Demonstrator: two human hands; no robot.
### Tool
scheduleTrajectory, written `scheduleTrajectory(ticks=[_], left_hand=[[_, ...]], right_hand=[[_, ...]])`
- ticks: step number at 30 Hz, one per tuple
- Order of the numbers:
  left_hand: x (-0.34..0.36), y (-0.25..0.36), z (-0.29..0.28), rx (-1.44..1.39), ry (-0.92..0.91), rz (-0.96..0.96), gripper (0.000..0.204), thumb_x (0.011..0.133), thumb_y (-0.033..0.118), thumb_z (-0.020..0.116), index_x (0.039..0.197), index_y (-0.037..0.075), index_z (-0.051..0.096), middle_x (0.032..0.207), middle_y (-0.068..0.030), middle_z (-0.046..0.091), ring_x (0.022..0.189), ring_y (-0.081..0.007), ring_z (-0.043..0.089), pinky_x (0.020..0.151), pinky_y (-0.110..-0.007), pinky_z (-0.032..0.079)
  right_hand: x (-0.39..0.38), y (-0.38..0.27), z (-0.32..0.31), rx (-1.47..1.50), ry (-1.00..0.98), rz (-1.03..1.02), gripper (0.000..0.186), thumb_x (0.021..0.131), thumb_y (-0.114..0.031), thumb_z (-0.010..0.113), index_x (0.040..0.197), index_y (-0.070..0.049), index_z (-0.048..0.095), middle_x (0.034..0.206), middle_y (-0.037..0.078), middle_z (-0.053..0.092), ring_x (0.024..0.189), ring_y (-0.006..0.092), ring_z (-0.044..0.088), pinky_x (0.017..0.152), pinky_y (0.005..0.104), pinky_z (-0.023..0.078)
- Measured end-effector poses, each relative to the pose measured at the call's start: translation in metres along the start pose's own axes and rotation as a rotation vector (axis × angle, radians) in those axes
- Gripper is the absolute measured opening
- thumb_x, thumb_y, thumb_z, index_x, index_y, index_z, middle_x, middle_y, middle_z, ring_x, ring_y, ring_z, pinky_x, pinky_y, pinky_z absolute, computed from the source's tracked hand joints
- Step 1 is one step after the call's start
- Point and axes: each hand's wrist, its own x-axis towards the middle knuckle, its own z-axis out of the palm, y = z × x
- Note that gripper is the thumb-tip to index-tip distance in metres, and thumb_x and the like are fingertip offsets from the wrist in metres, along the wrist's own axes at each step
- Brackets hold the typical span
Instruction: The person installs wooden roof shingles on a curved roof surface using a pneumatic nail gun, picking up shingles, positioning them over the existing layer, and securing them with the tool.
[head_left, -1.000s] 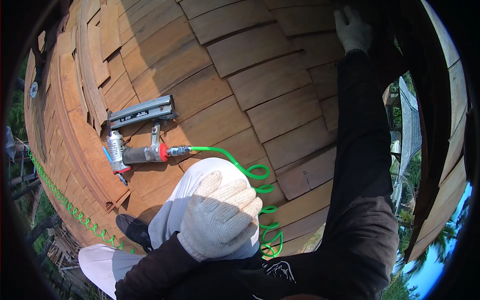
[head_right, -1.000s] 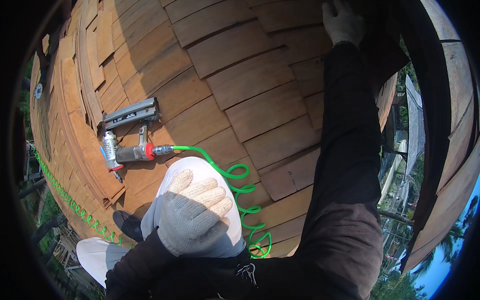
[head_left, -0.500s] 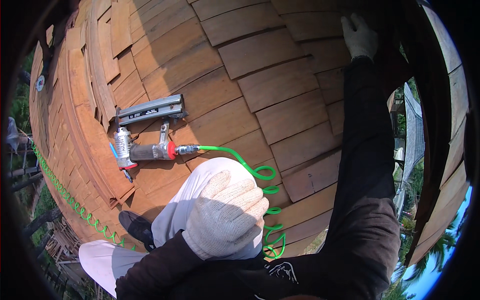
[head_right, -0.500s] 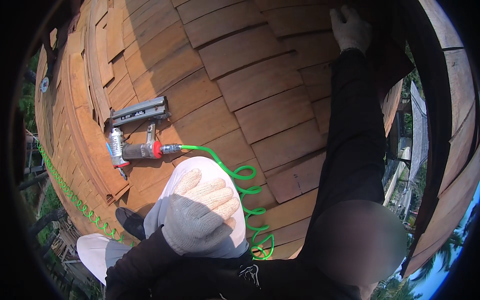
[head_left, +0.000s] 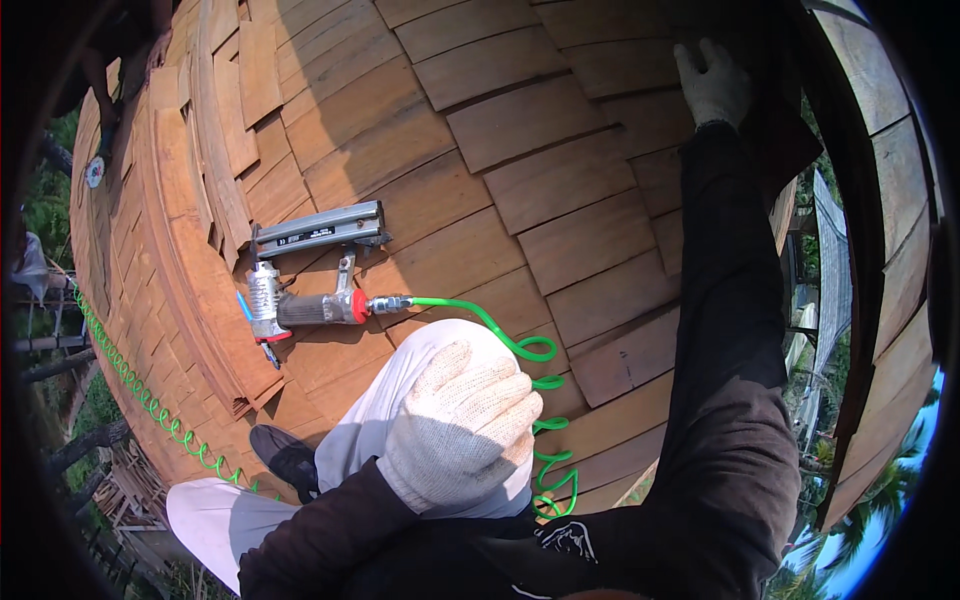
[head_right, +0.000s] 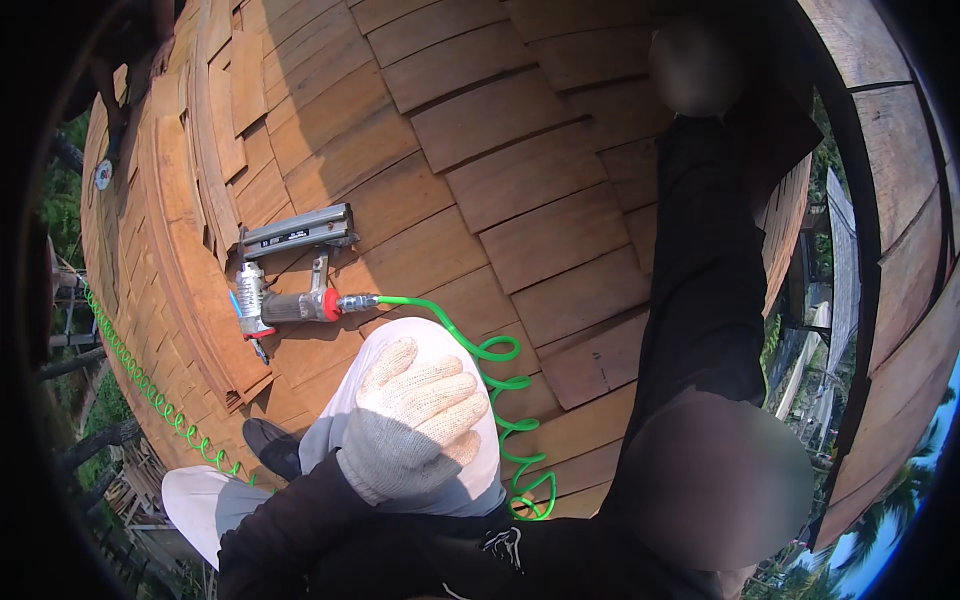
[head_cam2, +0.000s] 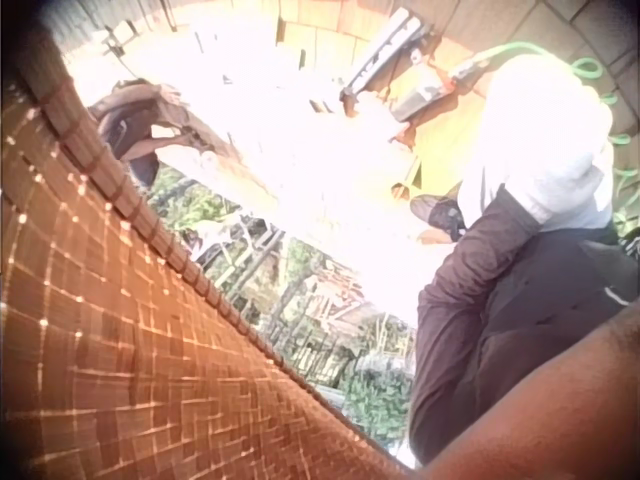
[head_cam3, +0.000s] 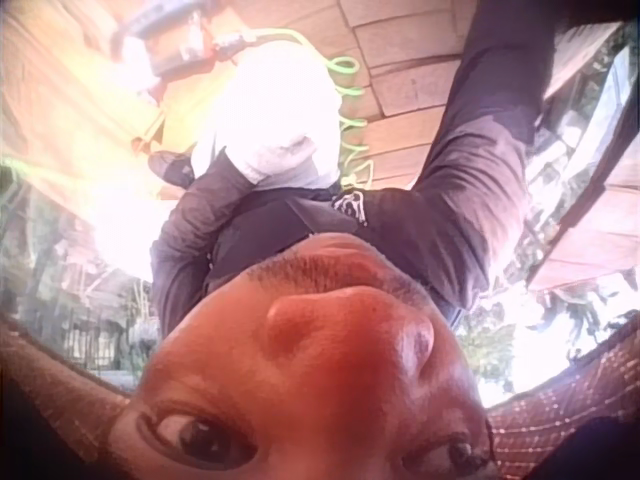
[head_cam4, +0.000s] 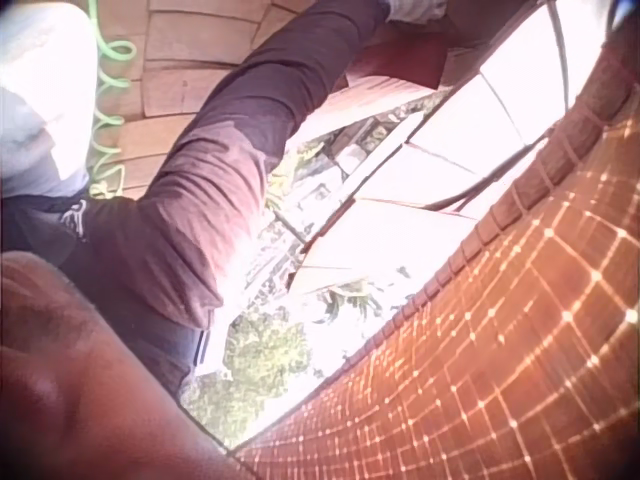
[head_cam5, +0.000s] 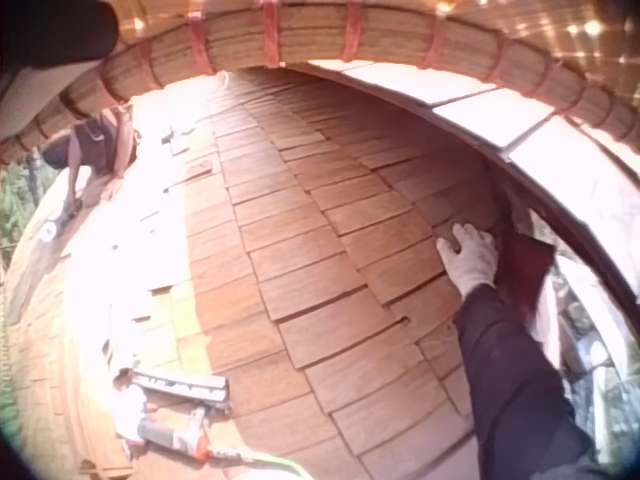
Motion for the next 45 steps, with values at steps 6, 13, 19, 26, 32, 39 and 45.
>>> scheduleTrajectory(ticks=[6, 13, 19, 26, 32, 39, 45], left_hand=[[0.004, 0.006, 0.006, -0.006, 0.073, -0.003, 0.041, 0.082, 0.023, 0.079, 0.122, 0.014, 0.077, 0.123, -0.0082, 0.075, 0.122, -0.0348, 0.068, 0.115, -0.062, 0.044], [-0.016, -0.010, 0.011, -0.047, 0.279, 0.103, 0.041, 0.082, 0.017, 0.079, 0.122, 0.011, 0.076, 0.122, -0.0100, 0.074, 0.121, -0.0335, 0.069, 0.114, -0.060, 0.045], [-0.013, 0.003, 0.000, 0.045, 0.245, 0.121, 0.024, 0.080, 0.024, 0.074, 0.096, 0.006, 0.071, 0.106, -0.0113, 0.072, 0.110, -0.0313, 0.067, 0.108, -0.049, 0.047], [-0.022, 0.004, -0.001, 0.088, 0.283, 0.126, 0.028, 0.084, 0.023, 0.074, 0.109, 0.011, 0.075, 0.117, -0.0112, 0.074, 0.116, -0.0343, 0.067, 0.105, -0.051, 0.049], [-0.027, 0.000, 0.008, 0.129, 0.233, 0.098, 0.031, 0.092, 0.032, 0.068, 0.114, 0.012, 0.073, 0.115, -0.0168, 0.073, 0.110, -0.0390, 0.070, 0.101, -0.052, 0.052], [-0.038, 0.004, 0.012, 0.177, 0.370, 0.224, 0.028, 0.091, 0.029, 0.067, 0.110, 0.012, 0.077, 0.112, -0.0125, 0.073, 0.119, -0.0338, 0.066, 0.111, -0.053, 0.044], [-0.037, 0.008, 0.002, 0.207, 0.294, 0.236, 0.026, 0.086, 0.026, 0.070, 0.105, 0.010, 0.076, 0.116, -0.0100, 0.074, 0.125, -0.0306, 0.064, 0.115, -0.052, 0.040]], right_hand=[[-0.004, 0.002, -0.007, 0.031, 0.086, 0.081, 0.087, 0.094, -0.076, 0.059, 0.158, -0.018, 0.052, 0.158, 0.018, 0.056, 0.146, 0.0419, 0.051, 0.120, 0.0510, 0.042], [-0.034, -0.060, -0.037, 0.425, 0.191, -0.003, 0.080, 0.098, -0.063, 0.065, 0.157, -0.011, 0.052, 0.156, 0.022, 0.056, 0.139, 0.0461, 0.056, 0.116, 0.0518, 0.045], [-0.172, -0.250, -0.183, 0.790, -0.102, -0.853, 0.050, 0.089, -0.035, 0.084, 0.128, -0.006, 0.073, 0.104, 0.013, 0.078, 0.103, 0.0344, 0.073, 0.094, 0.0456, 0.056], [-0.264, -0.378, -0.230, 0.406, -0.671, -1.486, 0.093, 0.075, -0.057, 0.089, 0.141, 0.001, 0.055, 0.093, 0.017, 0.078, 0.087, 0.0380, 0.078, 0.084, 0.0491, 0.055], [-0.290, -0.382, -0.218, 0.353, -0.704, -1.393, 0.092, 0.085, -0.014, 0.070, 0.165, 0.003, 0.028, 0.097, 0.019, 0.079, 0.085, 0.0358, 0.079, 0.081, 0.0492, 0.056], [-0.277, -0.366, -0.218, 0.356, -0.662, -1.298, 0.081, 0.081, -0.016, 0.073, 0.154, 0.003, 0.044, 0.094, 0.018, 0.078, 0.085, 0.0360, 0.078, 0.080, 0.0498, 0.056], [-0.225, -0.314, -0.251, 0.451, -0.544, -1.058, 0.080, 0.084, -0.030, 0.080, 0.152, -0.003, 0.047, 0.095, 0.019, 0.076, 0.085, 0.0359, 0.077, 0.079, 0.0481, 0.060]])
